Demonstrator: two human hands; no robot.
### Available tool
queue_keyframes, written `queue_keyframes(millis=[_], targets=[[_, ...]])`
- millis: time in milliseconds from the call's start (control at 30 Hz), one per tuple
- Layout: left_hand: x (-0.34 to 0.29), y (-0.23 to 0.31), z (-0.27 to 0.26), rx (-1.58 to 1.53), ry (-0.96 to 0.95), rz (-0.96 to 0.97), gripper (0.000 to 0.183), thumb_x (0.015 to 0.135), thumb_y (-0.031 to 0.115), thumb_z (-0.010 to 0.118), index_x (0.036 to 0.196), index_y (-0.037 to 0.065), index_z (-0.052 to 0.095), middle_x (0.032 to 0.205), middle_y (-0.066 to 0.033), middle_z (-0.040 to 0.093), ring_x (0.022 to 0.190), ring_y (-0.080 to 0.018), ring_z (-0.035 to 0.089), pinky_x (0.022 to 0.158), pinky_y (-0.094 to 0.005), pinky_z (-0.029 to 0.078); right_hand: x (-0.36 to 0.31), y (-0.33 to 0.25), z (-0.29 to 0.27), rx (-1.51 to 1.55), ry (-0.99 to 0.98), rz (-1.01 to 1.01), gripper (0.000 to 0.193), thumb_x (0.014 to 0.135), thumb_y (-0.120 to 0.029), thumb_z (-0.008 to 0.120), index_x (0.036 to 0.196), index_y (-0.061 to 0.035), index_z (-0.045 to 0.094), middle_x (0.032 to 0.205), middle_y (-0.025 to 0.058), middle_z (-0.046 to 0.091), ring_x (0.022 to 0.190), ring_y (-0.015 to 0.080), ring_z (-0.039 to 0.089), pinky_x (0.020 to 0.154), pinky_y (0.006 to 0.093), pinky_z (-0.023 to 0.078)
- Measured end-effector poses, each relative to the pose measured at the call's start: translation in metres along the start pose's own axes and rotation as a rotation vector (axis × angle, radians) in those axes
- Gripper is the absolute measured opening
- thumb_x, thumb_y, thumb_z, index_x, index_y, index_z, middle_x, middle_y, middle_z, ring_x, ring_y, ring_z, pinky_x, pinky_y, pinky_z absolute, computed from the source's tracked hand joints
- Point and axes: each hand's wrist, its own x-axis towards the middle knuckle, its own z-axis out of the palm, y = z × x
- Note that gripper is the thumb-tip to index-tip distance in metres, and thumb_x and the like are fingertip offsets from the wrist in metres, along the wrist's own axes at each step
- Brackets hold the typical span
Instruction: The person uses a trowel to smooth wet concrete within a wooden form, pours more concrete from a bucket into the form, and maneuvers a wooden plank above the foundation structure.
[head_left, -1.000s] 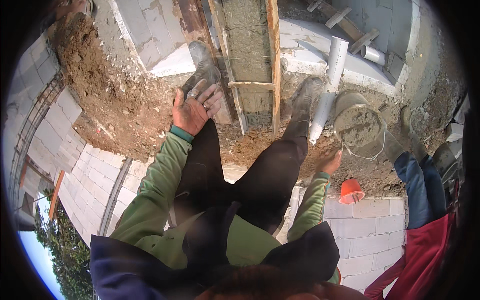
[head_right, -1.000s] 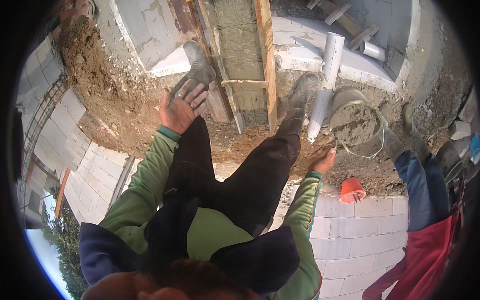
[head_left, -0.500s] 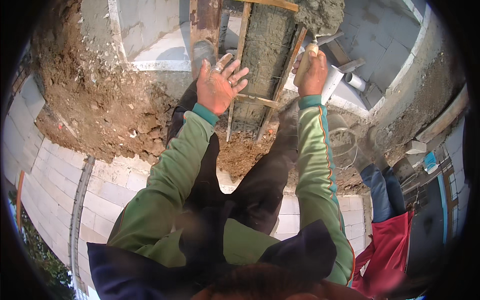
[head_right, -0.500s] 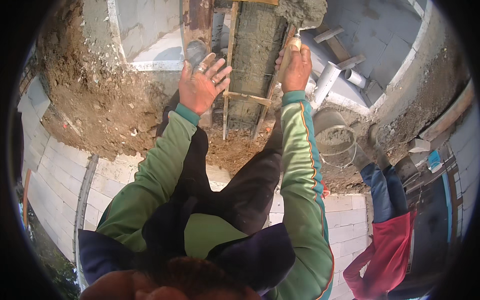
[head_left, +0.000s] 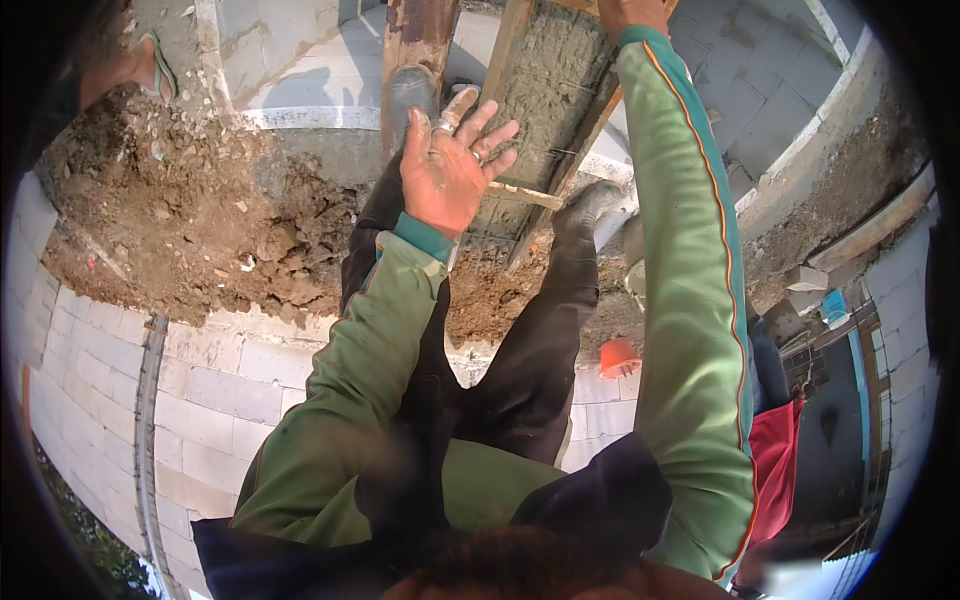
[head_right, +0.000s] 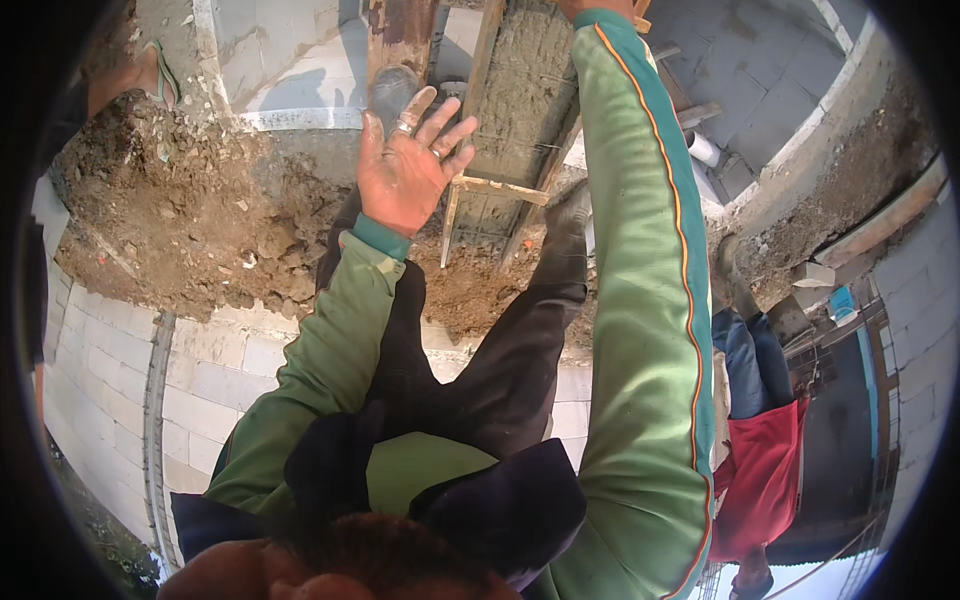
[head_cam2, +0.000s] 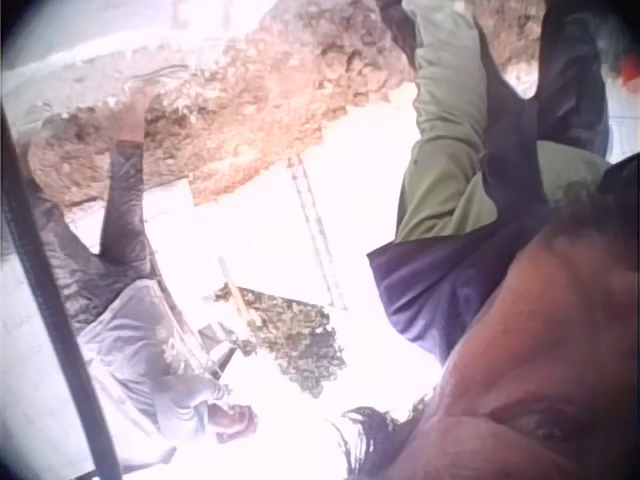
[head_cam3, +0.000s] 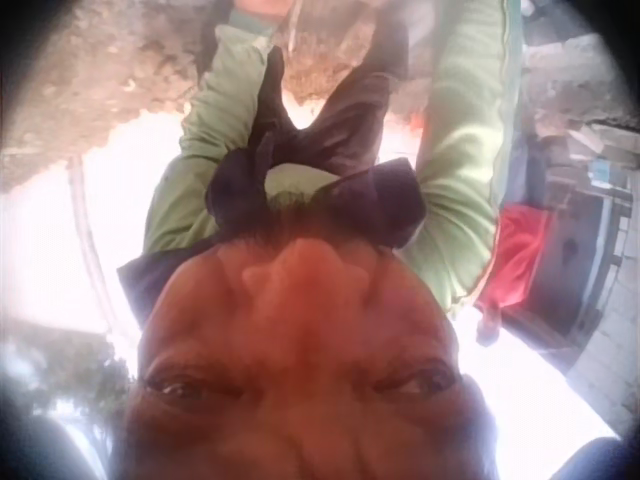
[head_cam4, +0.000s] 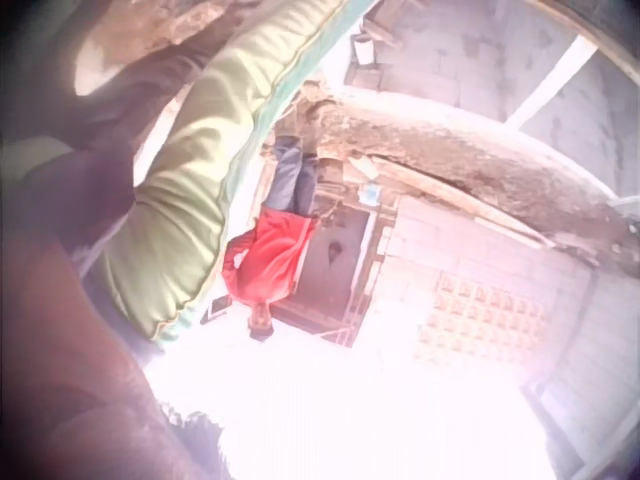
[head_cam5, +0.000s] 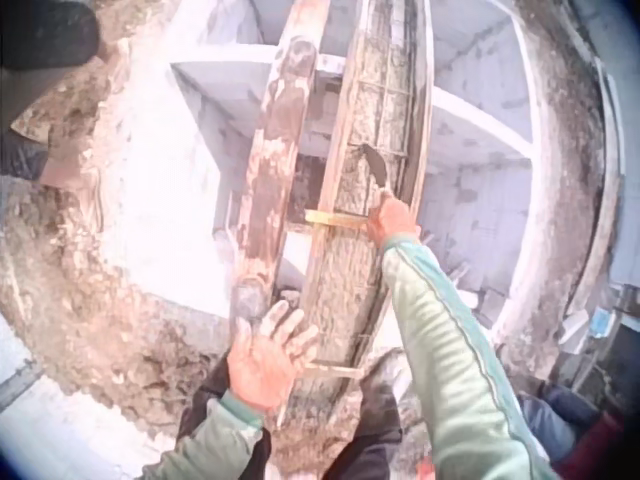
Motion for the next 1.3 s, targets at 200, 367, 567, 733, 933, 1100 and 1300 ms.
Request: queue_keyframes(millis=[200, 367, 567, 733, 933, 1100, 1300], targets=[[-0.001, -0.004, -0.002, 0.028, -0.024, 0.011, 0.088, 0.101, 0.072, 0.039, 0.161, 0.008, 0.026, 0.164, -0.021, 0.03, 0.148, -0.0419, 0.035, 0.116, -0.0551, 0.041, -0.012, -0.018, -0.033, -0.067, -0.13, -0.028, 0.031, 0.094, -0.023, 0.059, 0.107, -0.0006, 0.075, 0.109, 0.0231, 0.074, 0.106, 0.0397, 0.071, 0.09, 0.0522, 0.057], [-0.003, -0.013, -0.002, 0.088, 0.003, -0.022, 0.087, 0.102, 0.072, 0.033, 0.162, 0.009, 0.026, 0.165, -0.0217, 0.029, 0.149, -0.0423, 0.035, 0.116, -0.055, 0.04, -0.007, -0.015, -0.041, -0.165, -0.224, -0.076, 0.029, 0.094, -0.022, 0.059, 0.107, -0.0025, 0.077, 0.113, 0.0217, 0.074, 0.107, 0.039, 0.071, 0.091, 0.0507, 0.058], [-0.004, -0.038, -0.009, 0.199, 0.019, -0.04, 0.087, 0.103, 0.073, 0.028, 0.162, 0.009, 0.025, 0.167, -0.0226, 0.026, 0.151, -0.0423, 0.03, 0.118, -0.0555, 0.036, -0.085, 0.059, 0.001, 0.228, 0.019, 0.065, 0.032, 0.099, -0.028, 0.053, 0.114, -0.0051, 0.07, 0.107, 0.0284, 0.072, 0.101, 0.0456, 0.07, 0.088, 0.0543, 0.056], [-0.006, -0.065, -0.015, 0.357, 0.049, -0.068, 0.09, 0.102, 0.072, 0.034, 0.162, 0.006, 0.022, 0.165, -0.0232, 0.029, 0.148, -0.0419, 0.037, 0.116, -0.0545, 0.04, -0.296, 0.157, 0.056, 1.02, 0.128, 0.363, 0.036, 0.105, -0.028, 0.055, 0.133, -0.0041, 0.058, 0.095, 0.0079, 0.068, 0.077, 0.0169, 0.063, 0.069, 0.0329, 0.053], [-0.021, -0.109, -0.034, 0.695, 0.155, -0.165, 0.087, 0.102, 0.07, 0.038, 0.16, 0.006, 0.029, 0.161, -0.019, 0.038, 0.144, -0.0378, 0.044, 0.111, -0.0511, 0.046, -0.595, 0.291, 0.132, 0.668, -0.007, 1.169, 0.049, 0.107, -0.044, 0.049, 0.126, -0.0013, 0.061, 0.108, 0.0306, 0.071, 0.101, 0.0511, 0.066, 0.084, 0.0565, 0.051], [-0.067, -0.127, -0.043, 0.891, 0.201, -0.195, 0.086, 0.102, 0.069, 0.04, 0.159, 0.006, 0.031, 0.162, -0.0197, 0.038, 0.144, -0.0376, 0.045, 0.11, -0.0533, 0.047, -0.598, 0.409, 0.2, 0.47, -0.16, 1.346, 0.052, 0.107, -0.046, 0.045, 0.115, 0.0016, 0.063, 0.103, 0.0321, 0.071, 0.095, 0.0505, 0.068, 0.081, 0.0582, 0.052], [-0.144, -0.144, -0.006, 0.773, 0.059, -0.214, 0.086, 0.104, 0.067, 0.039, 0.162, 0.006, 0.025, 0.165, -0.0229, 0.031, 0.144, -0.041, 0.045, 0.108, -0.0562, 0.051, -0.522, 0.43, 0.252, 1.573, -0.071, 1.614, 0.04, 0.109, -0.041, 0.048, 0.114, -0.0053, 0.064, 0.078, 0.0114, 0.063, 0.057, 0.0235, 0.057, 0.047, 0.039, 0.045]])
